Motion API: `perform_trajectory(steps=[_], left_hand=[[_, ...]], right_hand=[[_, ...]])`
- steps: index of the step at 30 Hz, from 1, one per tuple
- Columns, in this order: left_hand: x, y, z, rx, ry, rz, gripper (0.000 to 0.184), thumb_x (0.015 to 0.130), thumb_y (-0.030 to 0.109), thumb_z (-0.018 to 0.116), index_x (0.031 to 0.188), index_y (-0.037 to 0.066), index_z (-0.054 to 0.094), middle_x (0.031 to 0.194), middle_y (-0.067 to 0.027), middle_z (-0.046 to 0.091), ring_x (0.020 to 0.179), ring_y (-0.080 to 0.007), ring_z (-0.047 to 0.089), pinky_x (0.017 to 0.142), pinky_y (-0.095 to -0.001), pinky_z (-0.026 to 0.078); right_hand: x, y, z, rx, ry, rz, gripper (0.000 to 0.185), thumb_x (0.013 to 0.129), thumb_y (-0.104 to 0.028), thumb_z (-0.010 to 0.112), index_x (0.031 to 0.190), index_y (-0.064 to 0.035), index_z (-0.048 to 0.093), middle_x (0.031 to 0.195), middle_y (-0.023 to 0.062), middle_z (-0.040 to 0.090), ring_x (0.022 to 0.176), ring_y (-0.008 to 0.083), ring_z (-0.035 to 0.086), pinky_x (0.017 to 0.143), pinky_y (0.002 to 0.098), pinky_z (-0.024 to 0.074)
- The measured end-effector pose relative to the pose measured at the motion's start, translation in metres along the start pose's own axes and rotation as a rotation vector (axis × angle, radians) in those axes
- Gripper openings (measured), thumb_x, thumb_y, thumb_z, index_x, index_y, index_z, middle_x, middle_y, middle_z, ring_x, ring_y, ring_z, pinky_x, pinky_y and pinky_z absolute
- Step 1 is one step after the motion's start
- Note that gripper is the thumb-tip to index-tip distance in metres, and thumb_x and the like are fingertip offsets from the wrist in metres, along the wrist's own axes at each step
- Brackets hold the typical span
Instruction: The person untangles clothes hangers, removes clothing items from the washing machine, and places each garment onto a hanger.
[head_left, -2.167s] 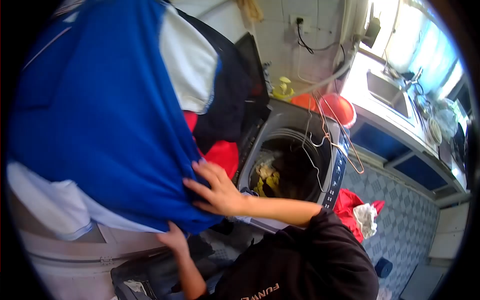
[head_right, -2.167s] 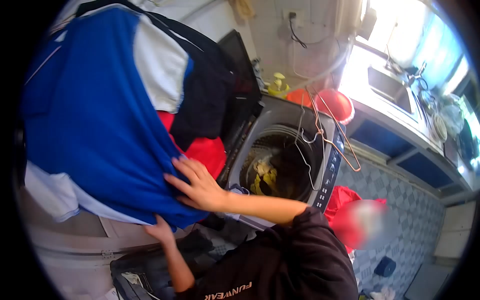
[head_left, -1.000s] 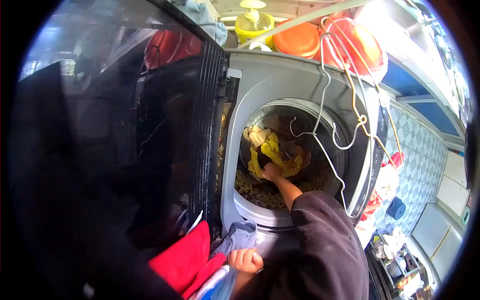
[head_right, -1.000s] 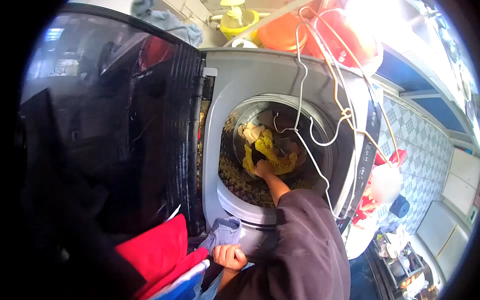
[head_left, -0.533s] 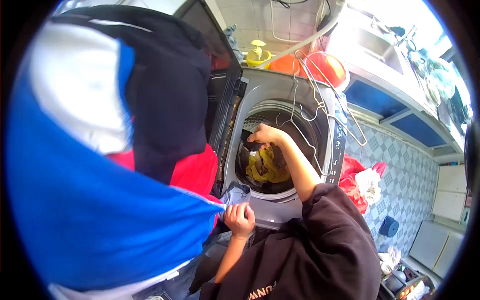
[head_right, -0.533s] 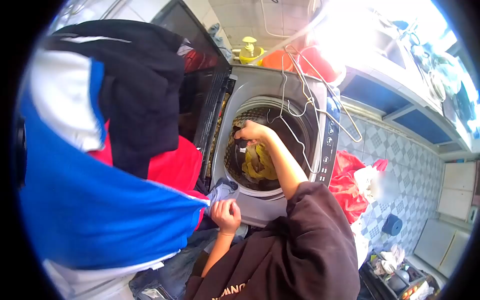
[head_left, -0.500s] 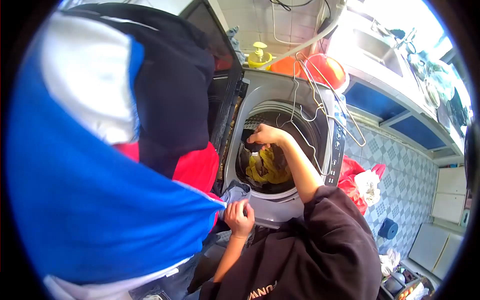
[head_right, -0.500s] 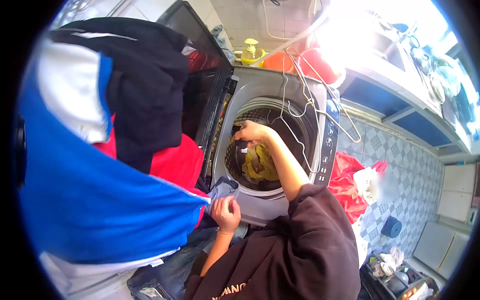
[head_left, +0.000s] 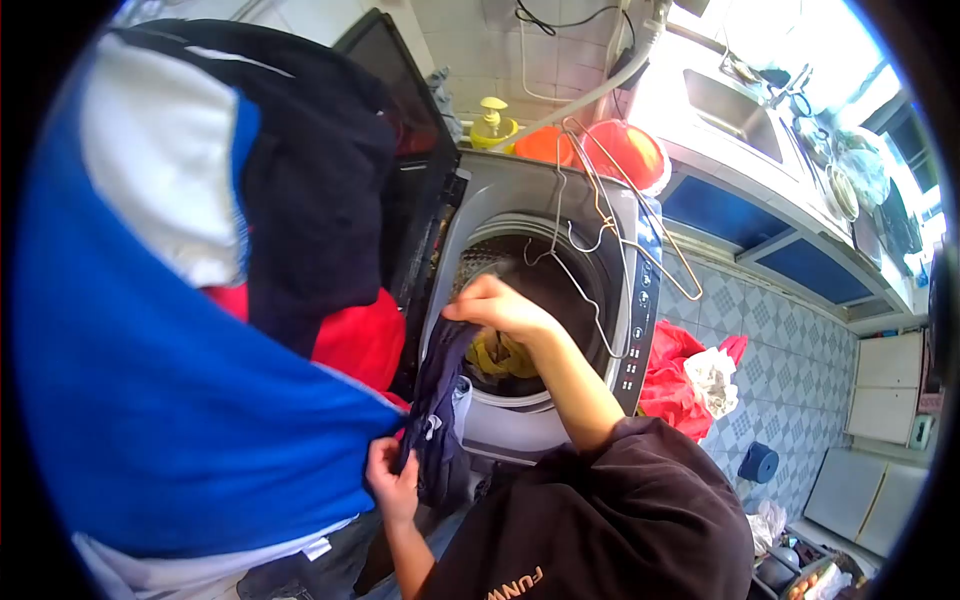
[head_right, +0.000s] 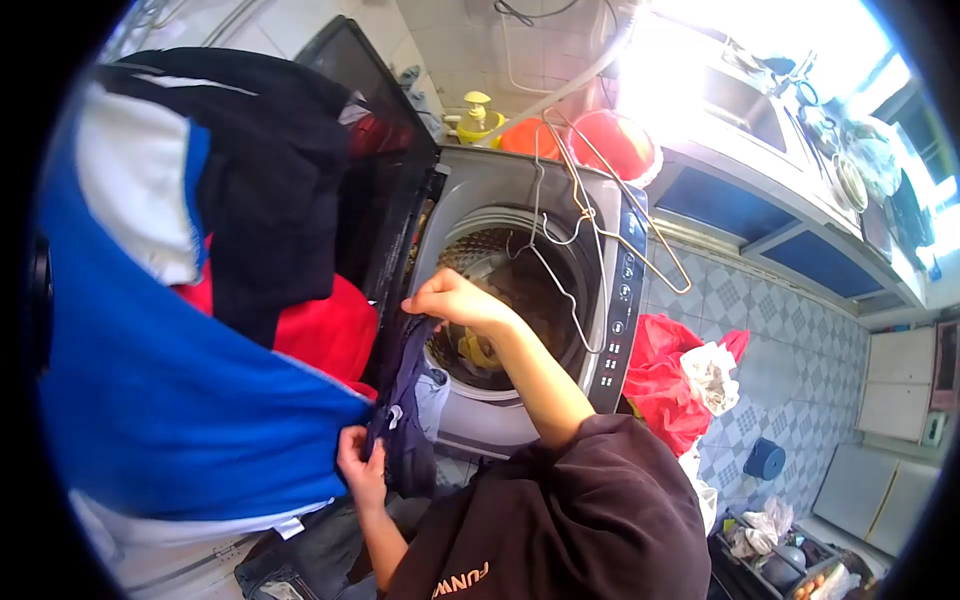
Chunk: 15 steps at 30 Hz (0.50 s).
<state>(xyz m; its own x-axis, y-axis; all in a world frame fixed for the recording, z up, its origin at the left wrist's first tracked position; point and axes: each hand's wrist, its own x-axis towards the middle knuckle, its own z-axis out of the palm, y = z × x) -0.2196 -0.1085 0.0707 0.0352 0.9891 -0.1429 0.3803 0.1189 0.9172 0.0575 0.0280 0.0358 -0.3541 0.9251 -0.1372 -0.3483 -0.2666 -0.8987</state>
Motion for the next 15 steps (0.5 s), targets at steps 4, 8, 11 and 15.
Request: perform_trajectory(steps=[4, 8, 11, 15], left_hand=[[0.007, -0.014, 0.020, 0.856, 0.050, 0.118, 0.028, 0.073, 0.008, 0.064, 0.099, 0.001, 0.055, 0.100, -0.0238, 0.055, 0.097, -0.0423, 0.050, 0.083, -0.0473, 0.041], [-0.009, -0.023, 0.053, 0.871, 0.376, 0.143, 0.045, 0.074, 0.019, 0.065, 0.105, -0.009, 0.049, 0.102, -0.0288, 0.053, 0.096, -0.0446, 0.050, 0.086, -0.0502, 0.038], [-0.004, -0.026, 0.067, 0.771, 0.105, 0.374, 0.047, 0.079, 0.015, 0.059, 0.117, -0.010, 0.046, 0.120, -0.0312, 0.047, 0.113, -0.0455, 0.044, 0.100, -0.0495, 0.031], [0.018, -0.043, 0.084, 0.887, 0.039, 0.260, 0.033, 0.085, 0.016, 0.046, 0.111, 0.002, 0.058, 0.124, -0.0251, 0.047, 0.117, -0.0461, 0.041, 0.100, -0.0540, 0.029]], right_hand=[[0.061, 0.131, -0.019, -0.231, 0.008, 0.401, 0.036, 0.074, -0.029, 0.065, 0.100, -0.0037, 0.066, 0.089, 0.0056, 0.064, 0.080, 0.0204, 0.060, 0.066, 0.0323, 0.0514], [0.082, 0.252, -0.055, -0.335, 0.337, 0.509, 0.041, 0.073, -0.026, 0.062, 0.104, -0.0009, 0.061, 0.100, 0.0137, 0.062, 0.093, 0.0252, 0.058, 0.080, 0.0333, 0.0464], [0.065, 0.359, -0.069, -0.736, 0.666, 0.564, 0.053, 0.070, -0.026, 0.064, 0.117, -0.0025, 0.055, 0.128, 0.0229, 0.046, 0.115, 0.0346, 0.048, 0.094, 0.0396, 0.0401], [0.040, 0.439, -0.097, -0.910, 0.351, 0.807, 0.051, 0.068, -0.022, 0.068, 0.116, -0.0070, 0.060, 0.143, 0.0199, 0.026, 0.127, 0.0344, 0.034, 0.102, 0.0399, 0.0346]])
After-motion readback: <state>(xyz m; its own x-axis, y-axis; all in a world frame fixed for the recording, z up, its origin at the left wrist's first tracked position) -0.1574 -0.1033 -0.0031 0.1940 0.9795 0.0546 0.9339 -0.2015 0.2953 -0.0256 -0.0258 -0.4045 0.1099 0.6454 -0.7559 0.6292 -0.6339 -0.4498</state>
